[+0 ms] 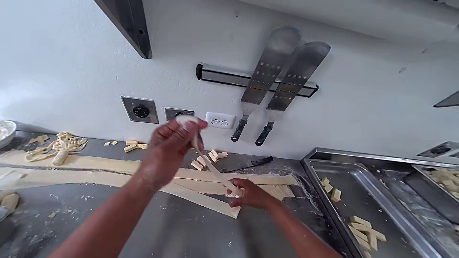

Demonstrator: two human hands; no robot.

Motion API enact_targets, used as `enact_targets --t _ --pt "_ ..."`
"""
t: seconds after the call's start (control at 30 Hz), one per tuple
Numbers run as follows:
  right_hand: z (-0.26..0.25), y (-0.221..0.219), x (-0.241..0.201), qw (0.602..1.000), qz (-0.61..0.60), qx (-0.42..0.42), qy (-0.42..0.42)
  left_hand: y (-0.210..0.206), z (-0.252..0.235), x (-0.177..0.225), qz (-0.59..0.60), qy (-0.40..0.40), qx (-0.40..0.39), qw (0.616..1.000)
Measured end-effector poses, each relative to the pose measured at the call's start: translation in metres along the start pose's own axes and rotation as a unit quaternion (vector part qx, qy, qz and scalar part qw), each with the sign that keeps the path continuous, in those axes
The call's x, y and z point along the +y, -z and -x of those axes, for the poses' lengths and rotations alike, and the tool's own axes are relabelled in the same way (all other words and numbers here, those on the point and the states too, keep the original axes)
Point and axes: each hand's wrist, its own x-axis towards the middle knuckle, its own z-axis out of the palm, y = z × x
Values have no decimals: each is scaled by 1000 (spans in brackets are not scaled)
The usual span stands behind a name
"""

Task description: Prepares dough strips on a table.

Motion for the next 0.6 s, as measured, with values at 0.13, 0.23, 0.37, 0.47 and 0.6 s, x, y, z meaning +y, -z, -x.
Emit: enact_targets --t 0.13,0.23,0.37,0.47,0.6 --pt "1 42 -31 996 -73 -52 17 27 -28 36 12 -63 -68 996" --pt "12 74 -44 997 -62 -40 15 60 -45 57 71 -105 -61 990" --pt "52 132 -72 998 10 39 57 105 -51 46 124 -143 -45 981" --pt "98 186 -120 983 104 100 113 95 -43 38 172 -125 -38 976" --pt "166 239 -225 962 204 114 140 123 -44 18 201 -153 -75 965"
